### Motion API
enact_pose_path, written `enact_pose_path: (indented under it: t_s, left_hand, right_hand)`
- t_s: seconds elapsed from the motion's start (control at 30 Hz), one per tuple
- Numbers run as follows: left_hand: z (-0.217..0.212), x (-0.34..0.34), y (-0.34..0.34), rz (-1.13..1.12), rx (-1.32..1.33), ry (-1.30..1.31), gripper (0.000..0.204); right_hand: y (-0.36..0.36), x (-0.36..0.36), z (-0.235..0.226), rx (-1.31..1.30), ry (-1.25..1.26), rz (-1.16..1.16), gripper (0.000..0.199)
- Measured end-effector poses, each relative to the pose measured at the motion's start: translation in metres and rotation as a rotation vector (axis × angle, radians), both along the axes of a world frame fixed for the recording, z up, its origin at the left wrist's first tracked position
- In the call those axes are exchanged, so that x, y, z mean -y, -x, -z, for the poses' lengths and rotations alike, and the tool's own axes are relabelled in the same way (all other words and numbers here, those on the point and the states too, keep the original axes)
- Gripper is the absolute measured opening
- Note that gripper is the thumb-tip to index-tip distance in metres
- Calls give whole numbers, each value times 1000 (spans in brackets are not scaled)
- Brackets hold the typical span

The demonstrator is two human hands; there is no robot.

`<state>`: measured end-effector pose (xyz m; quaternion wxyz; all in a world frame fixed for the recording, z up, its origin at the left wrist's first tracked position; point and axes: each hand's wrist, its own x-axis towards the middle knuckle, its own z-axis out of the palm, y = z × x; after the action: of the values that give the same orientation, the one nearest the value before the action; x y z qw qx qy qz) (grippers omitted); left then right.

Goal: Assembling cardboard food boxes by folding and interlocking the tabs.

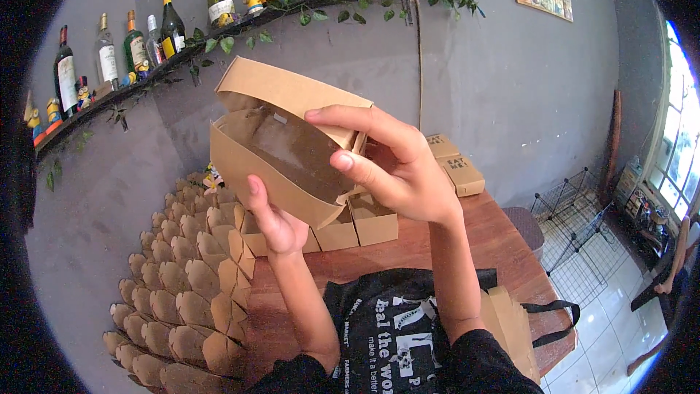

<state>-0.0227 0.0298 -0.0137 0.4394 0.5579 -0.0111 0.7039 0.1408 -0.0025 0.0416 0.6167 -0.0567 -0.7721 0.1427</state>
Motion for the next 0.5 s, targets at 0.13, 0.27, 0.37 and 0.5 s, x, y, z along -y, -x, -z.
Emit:
enact_pose_path:
  t_s: [0.13, 0.27, 0.37, 0.5]
  left_hand:
    - [-3, 2, -3, 11, 38, 74, 61]
    - [-8, 4, -4, -30, 50, 189, 57]
    - [-14, 9, -6, -38, 94, 205, 57]
    - [-11, 7, 1, -54, 140, 182, 59]
  right_hand:
    - [-2, 1, 0, 64, -31, 74, 32]
    - [1, 2, -3, 234, -94, 133, 29]
    - [6, -2, -3, 248, -155, 135, 27]
    - [17, -7, 1, 313, -191, 85, 23]
